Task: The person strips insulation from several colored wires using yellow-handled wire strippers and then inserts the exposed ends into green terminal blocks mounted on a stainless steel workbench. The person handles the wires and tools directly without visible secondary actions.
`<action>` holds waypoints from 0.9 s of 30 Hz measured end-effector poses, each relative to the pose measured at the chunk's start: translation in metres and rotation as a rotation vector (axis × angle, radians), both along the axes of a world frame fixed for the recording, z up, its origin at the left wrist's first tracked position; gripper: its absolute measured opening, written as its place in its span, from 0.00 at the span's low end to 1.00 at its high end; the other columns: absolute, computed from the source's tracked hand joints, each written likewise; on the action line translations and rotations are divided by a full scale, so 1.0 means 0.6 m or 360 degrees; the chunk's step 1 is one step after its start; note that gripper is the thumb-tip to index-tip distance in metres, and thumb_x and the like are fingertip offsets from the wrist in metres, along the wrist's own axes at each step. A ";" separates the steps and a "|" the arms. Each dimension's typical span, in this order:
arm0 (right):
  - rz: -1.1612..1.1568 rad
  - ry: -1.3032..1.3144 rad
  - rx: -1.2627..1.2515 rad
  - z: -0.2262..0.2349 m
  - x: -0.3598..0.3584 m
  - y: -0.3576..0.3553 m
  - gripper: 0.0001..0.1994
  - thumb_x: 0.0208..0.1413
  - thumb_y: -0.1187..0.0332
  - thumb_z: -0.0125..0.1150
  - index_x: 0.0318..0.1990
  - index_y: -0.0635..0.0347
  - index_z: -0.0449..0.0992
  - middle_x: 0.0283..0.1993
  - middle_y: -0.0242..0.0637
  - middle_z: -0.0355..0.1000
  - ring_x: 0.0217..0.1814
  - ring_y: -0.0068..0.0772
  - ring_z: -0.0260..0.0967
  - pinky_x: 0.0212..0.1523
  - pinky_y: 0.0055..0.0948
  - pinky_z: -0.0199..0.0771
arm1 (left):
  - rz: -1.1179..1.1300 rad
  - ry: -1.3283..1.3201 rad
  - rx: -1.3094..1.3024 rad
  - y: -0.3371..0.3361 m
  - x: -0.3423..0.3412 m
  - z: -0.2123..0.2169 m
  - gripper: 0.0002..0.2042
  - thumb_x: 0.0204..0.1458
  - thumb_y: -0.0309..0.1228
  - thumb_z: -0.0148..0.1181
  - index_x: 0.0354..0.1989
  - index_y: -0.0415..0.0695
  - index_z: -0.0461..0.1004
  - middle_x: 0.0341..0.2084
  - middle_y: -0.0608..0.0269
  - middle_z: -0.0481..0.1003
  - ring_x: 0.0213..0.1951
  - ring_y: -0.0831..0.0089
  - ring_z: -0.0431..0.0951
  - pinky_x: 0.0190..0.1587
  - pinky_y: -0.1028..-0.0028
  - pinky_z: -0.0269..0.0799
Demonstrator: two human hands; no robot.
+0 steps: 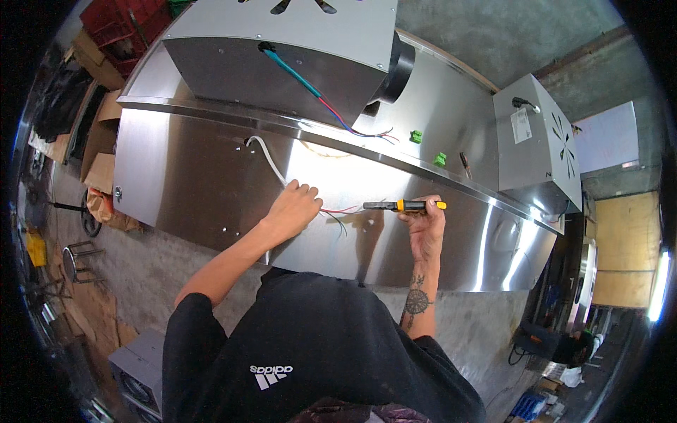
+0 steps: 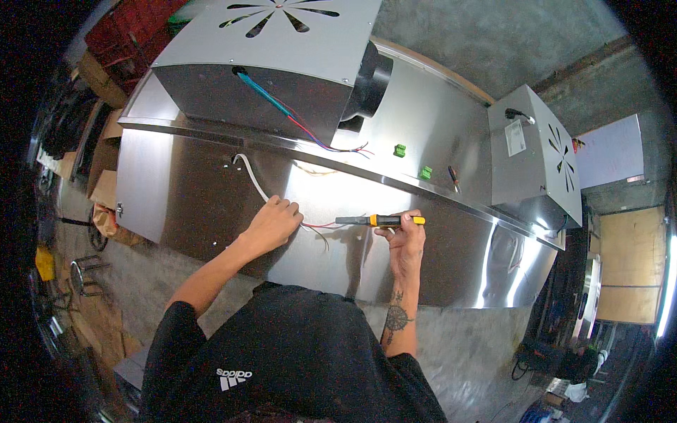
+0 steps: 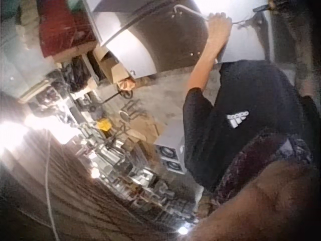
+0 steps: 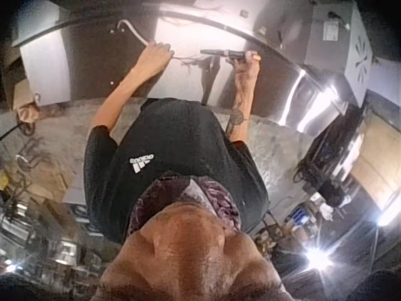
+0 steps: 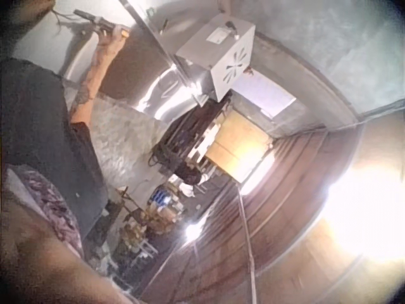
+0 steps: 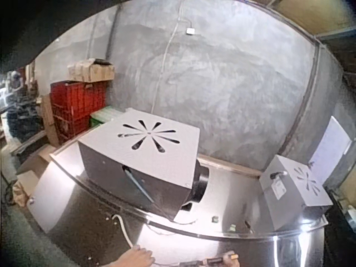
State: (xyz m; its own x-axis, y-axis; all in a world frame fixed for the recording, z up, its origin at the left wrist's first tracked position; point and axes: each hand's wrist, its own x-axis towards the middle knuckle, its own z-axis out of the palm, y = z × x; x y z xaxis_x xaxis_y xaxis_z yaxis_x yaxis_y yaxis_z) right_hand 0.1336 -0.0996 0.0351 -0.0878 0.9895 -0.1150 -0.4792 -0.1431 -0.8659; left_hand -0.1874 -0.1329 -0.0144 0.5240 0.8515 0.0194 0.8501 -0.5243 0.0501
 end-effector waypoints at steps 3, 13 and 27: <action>0.0040 0.0002 0.0046 0.001 0.006 -0.003 0.18 0.69 0.61 0.60 0.59 0.63 0.73 0.43 0.40 0.80 0.44 0.33 0.81 0.52 0.33 0.87 | -0.0003 -0.0061 -0.0100 0.002 0.016 0.012 0.04 0.59 0.32 0.64 0.39 0.49 0.82 0.36 0.59 0.79 0.43 0.62 0.80 0.50 0.60 0.66; -0.0111 0.0605 -0.0055 -0.017 0.072 -0.063 0.30 0.64 0.61 0.68 0.68 0.70 0.70 0.64 0.50 0.75 0.58 0.41 0.78 0.65 0.38 0.79 | 0.0277 -0.1409 -0.0594 -0.011 -0.015 0.129 0.10 0.66 0.35 0.62 0.46 0.41 0.83 0.39 0.58 0.83 0.41 0.61 0.82 0.48 0.61 0.75; 0.1249 -0.0024 -0.0369 -0.068 0.027 -0.178 0.20 0.56 0.67 0.76 0.57 0.61 0.85 0.62 0.46 0.79 0.66 0.44 0.74 0.73 0.45 0.67 | 0.0862 -0.1384 -0.0586 -0.040 0.005 0.053 0.14 0.64 0.35 0.63 0.49 0.36 0.82 0.37 0.49 0.85 0.42 0.62 0.87 0.51 0.65 0.80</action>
State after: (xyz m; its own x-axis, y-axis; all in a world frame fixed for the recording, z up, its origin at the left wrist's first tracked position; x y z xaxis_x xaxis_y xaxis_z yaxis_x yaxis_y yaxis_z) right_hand 0.1497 -0.2065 -0.0058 -0.7417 0.5917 -0.3158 -0.1539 -0.6084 -0.7786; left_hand -0.1843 -0.1568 0.0176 0.0078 0.9948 -0.1016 0.5617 0.0797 0.8235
